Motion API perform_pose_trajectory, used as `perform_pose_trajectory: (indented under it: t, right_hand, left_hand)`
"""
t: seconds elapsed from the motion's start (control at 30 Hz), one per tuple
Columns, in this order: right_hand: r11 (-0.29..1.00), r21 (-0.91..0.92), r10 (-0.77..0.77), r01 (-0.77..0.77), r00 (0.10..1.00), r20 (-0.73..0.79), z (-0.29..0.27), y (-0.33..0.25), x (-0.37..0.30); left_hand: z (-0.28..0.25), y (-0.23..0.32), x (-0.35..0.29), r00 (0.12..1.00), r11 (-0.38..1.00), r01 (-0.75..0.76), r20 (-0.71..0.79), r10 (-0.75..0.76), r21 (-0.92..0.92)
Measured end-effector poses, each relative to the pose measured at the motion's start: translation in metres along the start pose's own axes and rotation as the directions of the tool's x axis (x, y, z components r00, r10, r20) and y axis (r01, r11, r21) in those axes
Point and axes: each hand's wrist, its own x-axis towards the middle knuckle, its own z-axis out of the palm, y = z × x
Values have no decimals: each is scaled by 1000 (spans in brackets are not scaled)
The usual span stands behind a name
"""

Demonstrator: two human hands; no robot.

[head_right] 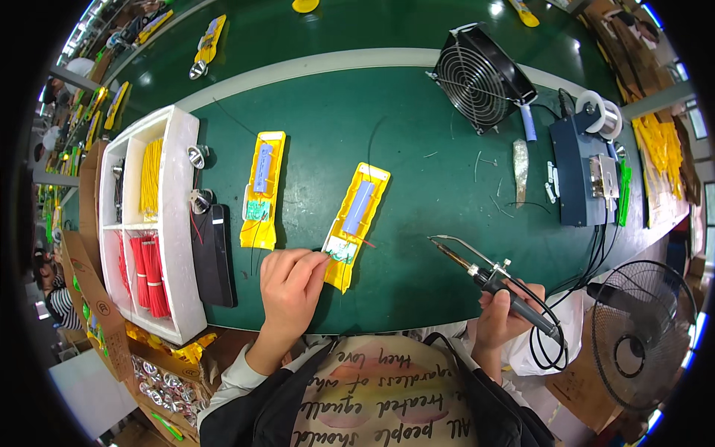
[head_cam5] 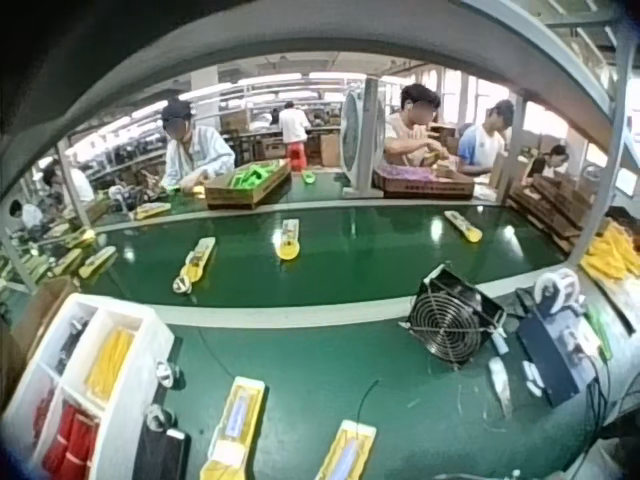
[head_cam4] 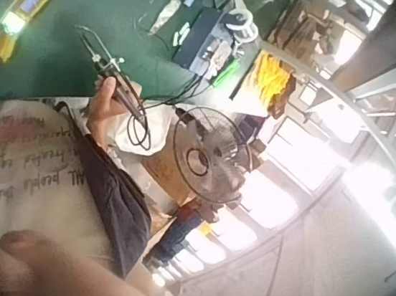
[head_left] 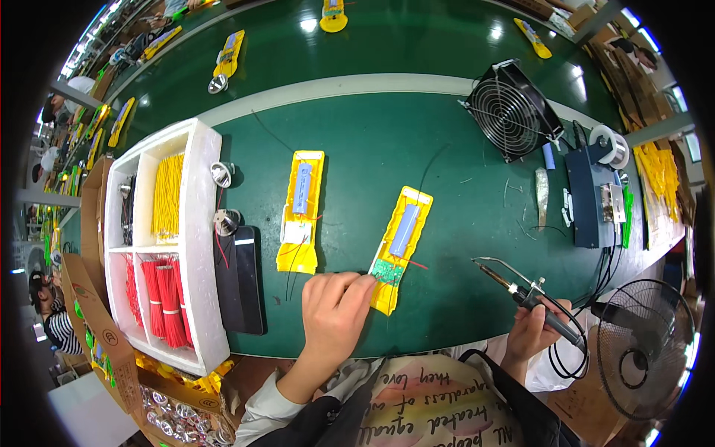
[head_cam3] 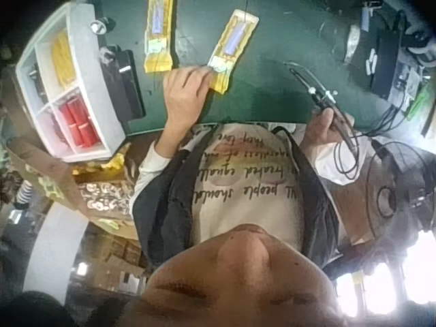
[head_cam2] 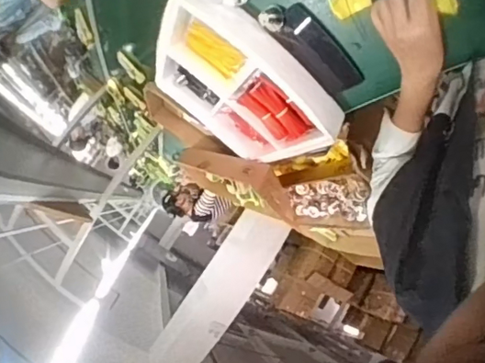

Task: The person solders wires onto circuit boards inside flashlight casings using a soldering iron and places the assembled components onto a conveyor belt.

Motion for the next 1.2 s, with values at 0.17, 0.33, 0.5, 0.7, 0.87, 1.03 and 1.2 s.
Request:
perform_pose_trajectory:
  t: [0.17,0.33,0.5,0.7,0.87,1.03,1.2]
  right_hand:
    - [998,-10,56,-57,997,-57,0,1,3]
    - [998,4,68,-68,992,-103,-4,5,5]
    - [998,6,62,-62,995,-73,-4,5,5]
    - [999,-4,44,-45,996,-72,-1,5,2]
    - [977,-116,-178,177,984,3,6,-17,-10]
    - [983,-62,-155,172,965,211,22,-23,-26]
    - [993,-115,37,15,901,433,37,-26,-30]
  left_hand:
    - [2,5,-3,997,994,70,-27,-73,-84]
    - [-1,6,-9,985,966,136,-73,-155,-219]
    - [6,13,-16,959,937,245,-81,-273,-249]
    - [12,21,-21,888,869,379,-141,-438,-317]
    - [13,23,-19,868,851,380,-179,-463,-362]
    - [17,16,-26,898,894,336,-184,-399,-296]
    - [19,12,-28,914,915,305,-187,-359,-266]
